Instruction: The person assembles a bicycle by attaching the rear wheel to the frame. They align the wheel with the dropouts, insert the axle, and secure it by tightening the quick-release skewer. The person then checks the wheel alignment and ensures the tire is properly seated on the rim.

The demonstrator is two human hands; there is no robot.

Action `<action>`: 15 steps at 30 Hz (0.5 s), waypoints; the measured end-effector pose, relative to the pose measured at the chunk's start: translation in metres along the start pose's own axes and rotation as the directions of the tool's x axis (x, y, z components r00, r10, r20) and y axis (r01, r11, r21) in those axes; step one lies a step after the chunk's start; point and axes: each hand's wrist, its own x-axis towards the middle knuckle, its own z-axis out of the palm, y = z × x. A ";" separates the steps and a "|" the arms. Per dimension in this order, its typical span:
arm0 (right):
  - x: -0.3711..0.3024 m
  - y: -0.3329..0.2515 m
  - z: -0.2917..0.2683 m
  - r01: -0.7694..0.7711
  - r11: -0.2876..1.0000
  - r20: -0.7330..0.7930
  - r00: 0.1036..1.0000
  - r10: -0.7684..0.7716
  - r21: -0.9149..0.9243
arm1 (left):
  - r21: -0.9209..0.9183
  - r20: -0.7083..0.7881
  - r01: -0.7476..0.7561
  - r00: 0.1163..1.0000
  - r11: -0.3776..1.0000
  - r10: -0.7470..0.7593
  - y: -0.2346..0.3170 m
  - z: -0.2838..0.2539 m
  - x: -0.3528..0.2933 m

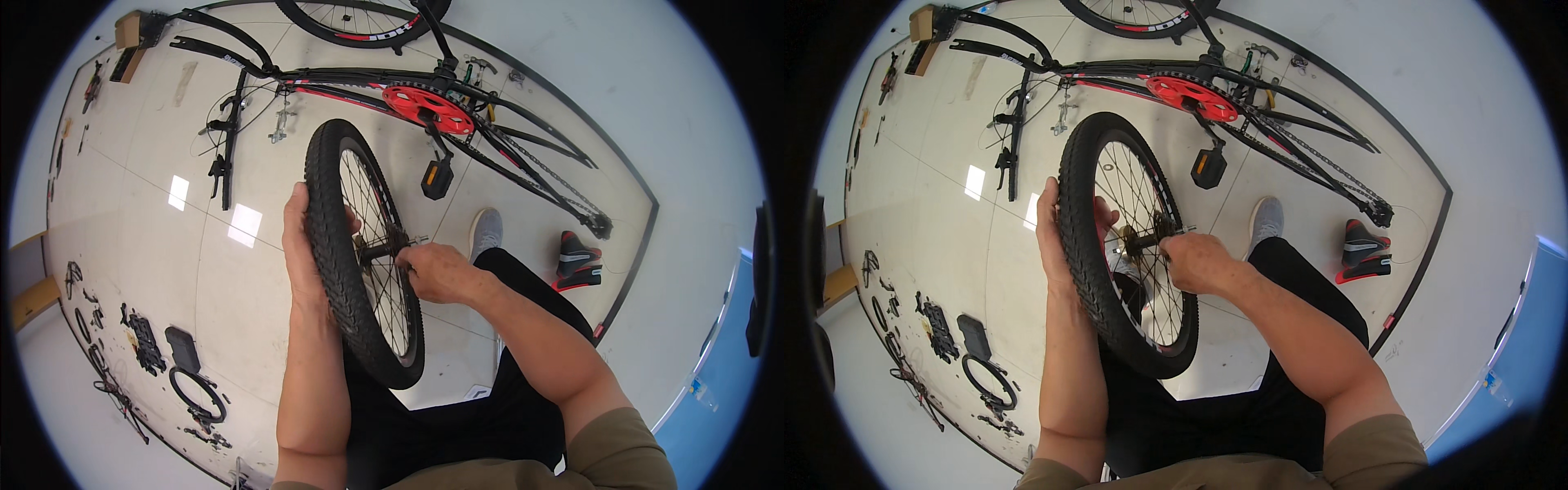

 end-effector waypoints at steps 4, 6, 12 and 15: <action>0.003 0.010 -0.006 -0.095 0.995 -0.007 0.995 0.095 -0.030 | -0.018 -0.060 0.037 0.997 0.999 -0.039 0.000 0.001 0.005; 0.004 0.007 -0.014 -0.150 0.988 -0.092 0.984 0.152 0.028 | -0.022 -0.047 0.029 0.998 0.999 -0.030 0.000 -0.001 0.006; 0.004 0.002 -0.002 -0.116 0.993 -0.044 0.992 0.118 0.035 | -0.051 -0.013 0.055 0.998 0.997 -0.056 -0.005 0.007 0.003; 0.000 -0.010 -0.003 -0.107 0.993 0.054 0.992 0.110 -0.056 | -0.056 -0.002 0.050 0.999 0.997 -0.050 -0.006 0.006 0.003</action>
